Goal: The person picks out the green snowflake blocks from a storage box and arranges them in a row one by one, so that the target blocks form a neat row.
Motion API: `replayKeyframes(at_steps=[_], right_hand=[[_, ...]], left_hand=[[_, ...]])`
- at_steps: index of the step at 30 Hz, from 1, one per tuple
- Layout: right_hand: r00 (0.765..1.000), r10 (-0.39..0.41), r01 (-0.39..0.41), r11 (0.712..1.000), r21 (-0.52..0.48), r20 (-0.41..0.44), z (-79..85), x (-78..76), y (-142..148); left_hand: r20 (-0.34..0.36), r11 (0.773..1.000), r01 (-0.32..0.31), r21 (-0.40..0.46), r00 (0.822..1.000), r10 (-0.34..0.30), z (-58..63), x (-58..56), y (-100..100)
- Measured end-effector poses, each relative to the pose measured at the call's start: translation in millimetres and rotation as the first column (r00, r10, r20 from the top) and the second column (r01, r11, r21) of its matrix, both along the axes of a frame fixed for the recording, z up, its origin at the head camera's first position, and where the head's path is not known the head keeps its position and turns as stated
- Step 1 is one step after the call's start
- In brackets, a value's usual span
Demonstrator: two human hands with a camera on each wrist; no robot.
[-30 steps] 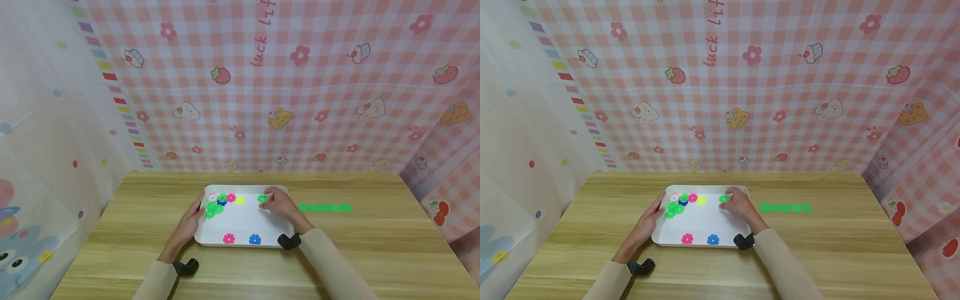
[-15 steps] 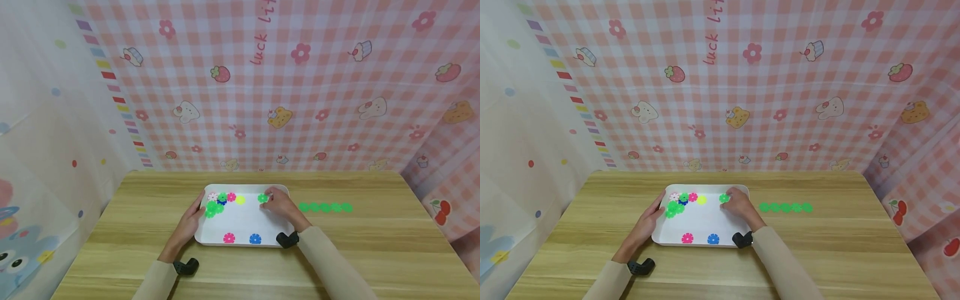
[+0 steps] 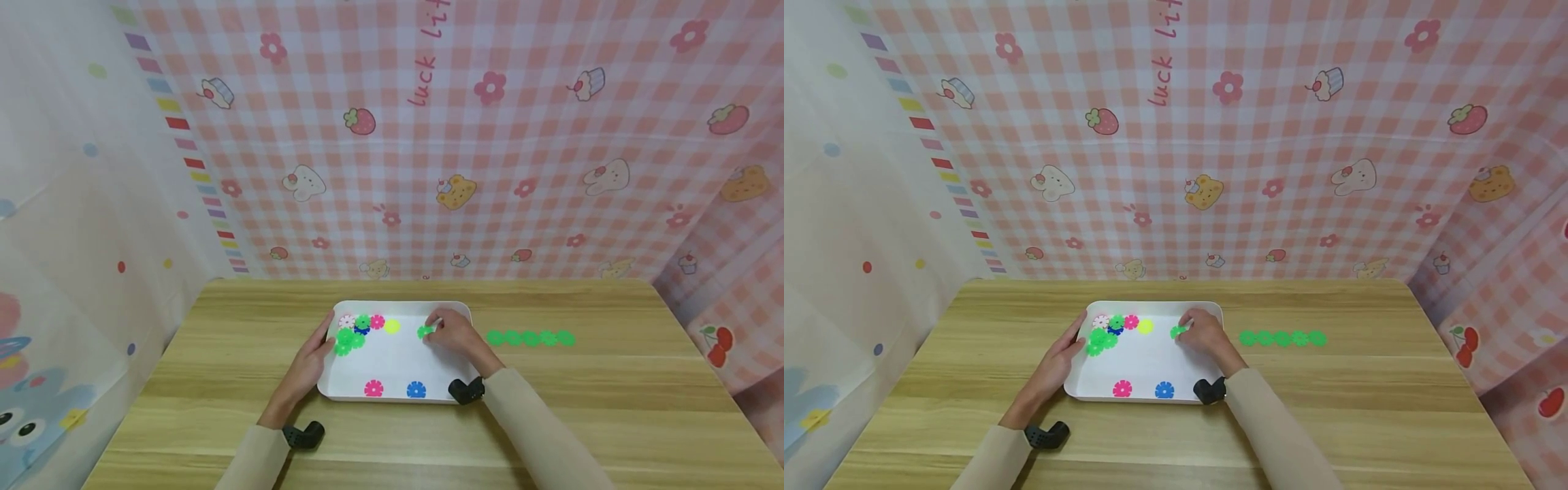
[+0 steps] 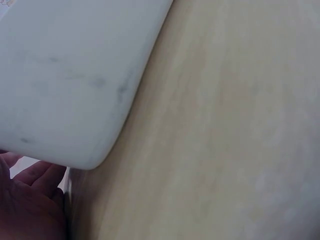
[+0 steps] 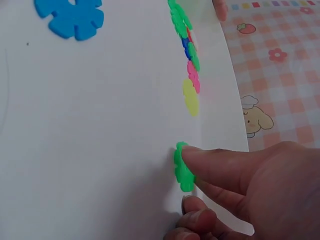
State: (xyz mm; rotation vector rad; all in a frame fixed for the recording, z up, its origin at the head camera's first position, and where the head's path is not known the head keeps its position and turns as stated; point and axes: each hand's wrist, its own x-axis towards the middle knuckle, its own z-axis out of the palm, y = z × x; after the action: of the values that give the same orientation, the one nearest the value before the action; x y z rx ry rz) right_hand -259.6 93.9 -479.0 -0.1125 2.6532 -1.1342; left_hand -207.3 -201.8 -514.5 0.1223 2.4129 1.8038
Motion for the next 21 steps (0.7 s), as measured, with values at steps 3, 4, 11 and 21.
replayKeyframes(at_steps=[3,4,11,21], right_hand=[[1.000,-0.006,0.006,1.000,0.004,0.009,0.6,1.5,-0.6],[1.000,-0.010,0.010,1.000,0.006,0.015,1.2,2.1,-0.8],[0.999,-0.019,0.019,1.000,0.016,0.031,1.2,2.8,-1.7],[0.999,0.003,-0.004,1.000,0.022,0.048,0.8,2.6,-1.5]], left_hand=[[-0.004,1.000,-0.001,0.004,1.000,0.001,0.9,0.7,0.3],[-0.005,1.000,-0.001,0.005,1.000,0.001,1.0,0.9,0.3],[0.003,1.000,-0.007,-0.001,1.000,0.007,0.5,0.9,0.7],[-0.001,1.000,-0.005,0.002,1.000,0.005,-1.5,-0.6,0.7]])
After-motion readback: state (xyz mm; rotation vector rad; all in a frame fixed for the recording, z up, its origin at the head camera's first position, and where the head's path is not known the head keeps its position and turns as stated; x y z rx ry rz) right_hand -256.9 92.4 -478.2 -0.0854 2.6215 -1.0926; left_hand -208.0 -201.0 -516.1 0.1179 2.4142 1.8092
